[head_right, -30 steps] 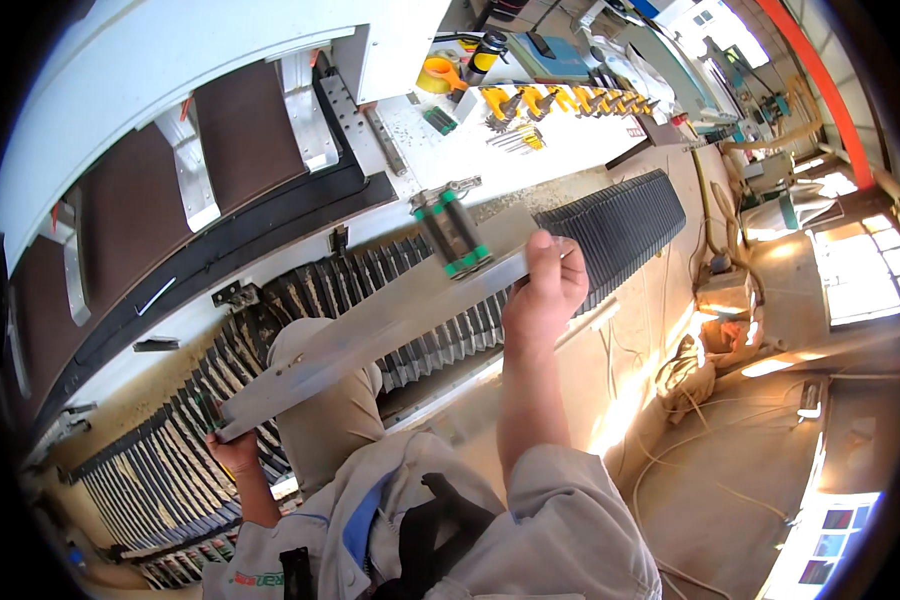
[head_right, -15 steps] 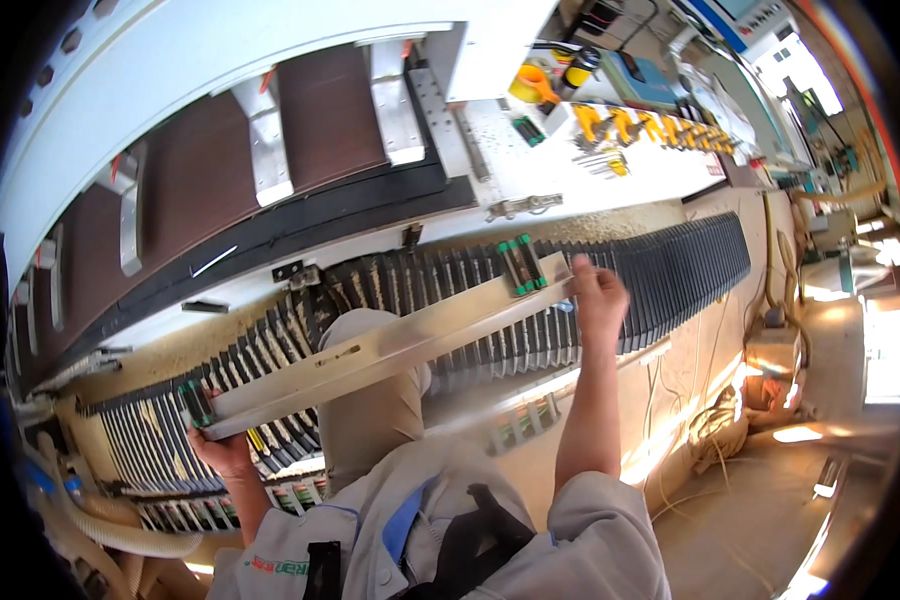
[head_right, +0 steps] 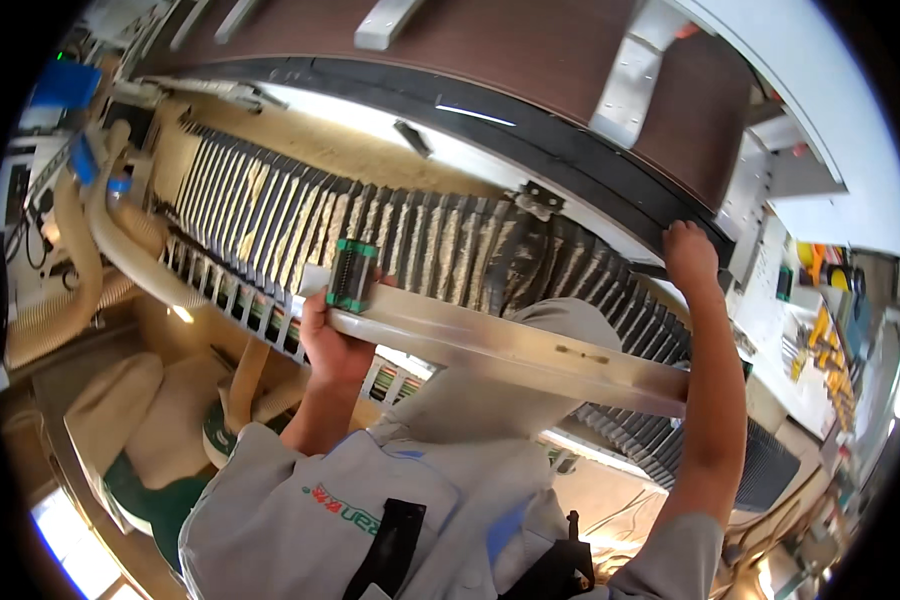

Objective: The person adjusts a metal sliding rail assembly by tightening and loosening screws on the bearing blocks with an allen key and positioning the rail along the machine.

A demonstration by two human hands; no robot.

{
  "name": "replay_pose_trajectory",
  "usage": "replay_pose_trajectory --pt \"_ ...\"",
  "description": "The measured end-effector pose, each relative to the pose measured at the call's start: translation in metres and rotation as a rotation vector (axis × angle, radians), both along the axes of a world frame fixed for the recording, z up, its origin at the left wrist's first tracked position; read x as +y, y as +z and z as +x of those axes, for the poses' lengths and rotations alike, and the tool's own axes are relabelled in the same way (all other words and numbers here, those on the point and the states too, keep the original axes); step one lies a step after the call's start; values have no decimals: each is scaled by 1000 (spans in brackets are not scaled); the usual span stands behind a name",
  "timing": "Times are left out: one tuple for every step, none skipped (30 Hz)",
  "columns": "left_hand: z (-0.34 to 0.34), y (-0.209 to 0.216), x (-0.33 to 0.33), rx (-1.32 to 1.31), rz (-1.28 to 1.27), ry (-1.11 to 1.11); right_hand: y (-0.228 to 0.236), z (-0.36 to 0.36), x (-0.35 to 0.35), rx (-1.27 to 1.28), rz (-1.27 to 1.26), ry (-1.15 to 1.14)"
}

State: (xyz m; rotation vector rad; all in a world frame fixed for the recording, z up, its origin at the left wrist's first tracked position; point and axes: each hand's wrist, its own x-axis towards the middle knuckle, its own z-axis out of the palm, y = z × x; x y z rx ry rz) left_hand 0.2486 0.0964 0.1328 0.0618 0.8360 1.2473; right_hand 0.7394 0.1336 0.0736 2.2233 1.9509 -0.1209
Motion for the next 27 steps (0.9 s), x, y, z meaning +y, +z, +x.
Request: replay_pose_trajectory --pt "-1 4 -2 -6 -8 15 -1 -4 9 -18 -10 52" --pt "-4 6 -2 -20 -12 23 6 -14 15 -27 31 98" --pt "-5 6 -2 -38 -17 21 18 -24 16 -41 71 136" --pt "-5 5 -2 -37 -21 30 32 -32 14 -39 67 145" --pt "-5 3 -2 -48 -34 35 47 -42 9 44 182 144" --pt "-6 1 -1 -59 -47 38 65 -54 0 128 296 140" --pt "-9 -2 -1 -52 -47 47 88 -74 -14 381 307 20" --pt "-12 -6 -2 -72 -17 15 114 -96 -36 629 311 -105" --pt "-13 -9 -3 -97 15 -17 137 -111 -63 610 291 -62" --pt "-11 -7 -5 -108 -62 48 142 -124 -98 679 398 -35" --pt "-11 -13 -6 -123 -56 26 139 -126 -133 810 390 58" --pt "-10 -21 -5 -126 -60 13 136 -141 -166 1030 215 -207" --pt "-7 -28 -5 -120 -59 -3 125 -157 -196 1248 42 -480" --pt "-3 -35 -6 -124 -58 -28 103 -161 -218 1321 52 -633" --pt "-4 -43 -10 -135 -51 -25 78 -166 -232 1388 50 -766" --pt "-2 -47 -9 -147 -37 -29 49 -155 -246 1635 158 -889" --pt "3 -45 -13 -206 -88 -46 55 -161 -236 1639 175 -884" --pt "8 -47 -17 -223 -85 -70 64 -168 -216 1478 482 -772" --pt "12 -48 -22 -242 -83 -94 73 -168 -210 1796 678 -786" --pt "18 -45 -26 -220 31 -202 81 -166 -203 2115 881 -760" --pt "27 -47 -31 -328 24 -220 90 -158 -205 2110 899 -740" --pt "41 -29 -35 -353 5 -250 100 -150 -207 2050 991 -770" --pt "54 -10 -38 -379 -16 -289 112 -140 -213 1984 1091 -803" --pt "61 -10 -40 -449 -25 -351 130 -124 -220 1973 1140 -710" --pt "71 -2 -42 -473 -17 -365 156 -108 -224 1960 1146 -621" --pt "82 15 -45 -600 10 -411 194 -107 -219 1873 1307 -712" --pt "92 35 -51 -727 41 -452 224 -98 -214 1756 1390 -667"
